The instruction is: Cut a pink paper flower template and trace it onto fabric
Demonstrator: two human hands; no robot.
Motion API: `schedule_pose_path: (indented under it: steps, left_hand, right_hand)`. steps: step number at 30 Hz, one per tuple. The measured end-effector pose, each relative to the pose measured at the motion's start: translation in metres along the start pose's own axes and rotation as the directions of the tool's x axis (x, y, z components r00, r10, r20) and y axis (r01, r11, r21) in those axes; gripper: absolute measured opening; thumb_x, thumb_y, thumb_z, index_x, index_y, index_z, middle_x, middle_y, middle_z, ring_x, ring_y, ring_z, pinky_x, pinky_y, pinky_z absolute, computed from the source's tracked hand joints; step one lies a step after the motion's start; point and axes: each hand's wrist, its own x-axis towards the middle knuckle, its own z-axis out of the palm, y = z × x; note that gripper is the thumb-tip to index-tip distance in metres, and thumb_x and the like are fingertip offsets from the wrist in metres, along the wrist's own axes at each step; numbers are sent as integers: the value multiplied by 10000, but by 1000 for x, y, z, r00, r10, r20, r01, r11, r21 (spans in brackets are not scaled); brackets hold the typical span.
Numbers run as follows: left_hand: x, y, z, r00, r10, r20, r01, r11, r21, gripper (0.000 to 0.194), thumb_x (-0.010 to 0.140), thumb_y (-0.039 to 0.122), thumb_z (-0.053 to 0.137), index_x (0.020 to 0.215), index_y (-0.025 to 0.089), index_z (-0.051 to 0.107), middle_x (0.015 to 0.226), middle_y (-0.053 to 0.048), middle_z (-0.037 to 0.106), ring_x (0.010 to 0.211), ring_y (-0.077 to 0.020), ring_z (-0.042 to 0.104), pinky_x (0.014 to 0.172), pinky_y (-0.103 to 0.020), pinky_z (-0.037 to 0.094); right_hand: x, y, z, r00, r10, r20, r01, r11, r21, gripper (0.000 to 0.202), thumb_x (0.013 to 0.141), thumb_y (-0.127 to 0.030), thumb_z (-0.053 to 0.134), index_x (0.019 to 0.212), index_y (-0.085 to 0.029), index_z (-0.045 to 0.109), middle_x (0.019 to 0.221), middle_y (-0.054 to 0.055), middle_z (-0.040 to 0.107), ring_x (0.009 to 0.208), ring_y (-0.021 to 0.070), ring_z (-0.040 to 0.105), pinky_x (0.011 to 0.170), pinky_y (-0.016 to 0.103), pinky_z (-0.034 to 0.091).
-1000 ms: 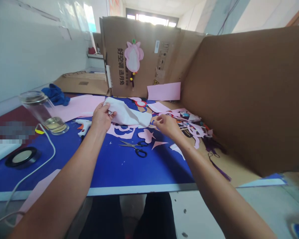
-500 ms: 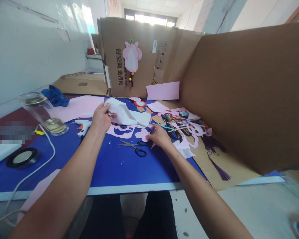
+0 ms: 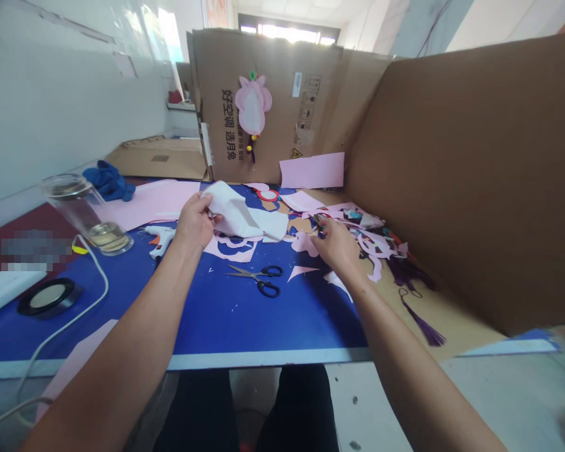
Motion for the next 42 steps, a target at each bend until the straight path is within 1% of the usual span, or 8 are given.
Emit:
schedule_pose_path:
  steps: [6, 12, 14, 17, 27, 34, 38, 42]
  left_hand:
    - [-7, 4, 8, 996, -21, 87, 17, 999, 43, 223, 793, 203, 909, 906, 217, 717, 771, -3, 706, 583, -131, 615, 454, -205, 410]
    - [-14, 5, 12, 977, -82, 198, 53, 988, 148, 229, 748, 178, 931, 891, 218, 756, 710, 12, 676, 513, -126, 569, 423, -216, 394]
    - [-16, 4, 13, 970, -100, 220, 56, 979, 197, 208, 752, 180, 935, 884, 206, 776, 706, -4, 682, 517, -136, 579, 425, -224, 399]
    - [-18, 2, 15, 968, -98, 230, 36, 965, 260, 233, 747, 190, 958, 921, 193, 803, 758, -32, 721, 522, -129, 579, 421, -214, 382]
    - [-17, -5, 6, 961, -144, 236, -2, 850, 526, 290, 592, 36, 935, 789, 199, 798, 619, -15, 676, 505, -151, 567, 454, -220, 398]
    - [26, 9, 25, 976, 135, 173, -217, 709, 671, 179, 618, 104, 839, 588, 221, 707, 561, 17, 604, 559, -157, 530, 508, -228, 397]
    - [42, 49, 54, 923, 328, 202, -369, 601, 710, 103, 701, 112, 805, 715, 203, 758, 777, -11, 702, 876, -202, 645, 739, -240, 491]
    - [17, 76, 49, 792, 517, 326, -535, 330, 778, 61, 845, 169, 726, 857, 198, 778, 898, -33, 737, 964, -223, 660, 936, -312, 522]
  right_hand:
    - [8, -62, 44, 955, -226, 191, 182, 958, 220, 374, 915, -435, 825, 1200, -193, 815, 1184, 129, 827, 1111, 299, 763, 1048, 457, 566]
    - [41, -115, 44, 801, -524, 290, 245, 729, 639, 1197, 708, -384, 1021, 1734, -303, 411, 1712, 163, 530, 1486, 348, 591, 1167, 517, 546]
    - [50, -125, 33, 738, -588, 333, 245, 692, 679, 1053, 672, -319, 1031, 1622, -285, 578, 1471, 121, 732, 1298, 312, 706, 1060, 481, 609]
    - [61, -140, 17, 687, -606, 401, 245, 713, 657, 398, 738, -353, 986, 1081, -204, 850, 977, 41, 826, 879, 221, 732, 825, 365, 620]
    - [98, -156, -25, 803, -586, 108, 483, 746, 458, 195, 845, -241, 898, 780, -204, 718, 687, -44, 629, 656, 131, 521, 616, 269, 413]
    - [119, -152, -43, 903, -430, 13, 403, 855, 325, 198, 853, -134, 867, 758, -189, 703, 587, -46, 596, 563, 114, 488, 557, 276, 422]
    - [110, -164, -64, 927, -368, -69, 360, 827, 433, 173, 974, -96, 747, 843, -164, 657, 672, -34, 648, 628, 75, 595, 657, 258, 481]
    - [73, -152, -70, 830, -538, -148, 546, 726, 418, 129, 937, -102, 792, 867, -164, 703, 793, -6, 730, 706, 88, 629, 694, 250, 488]
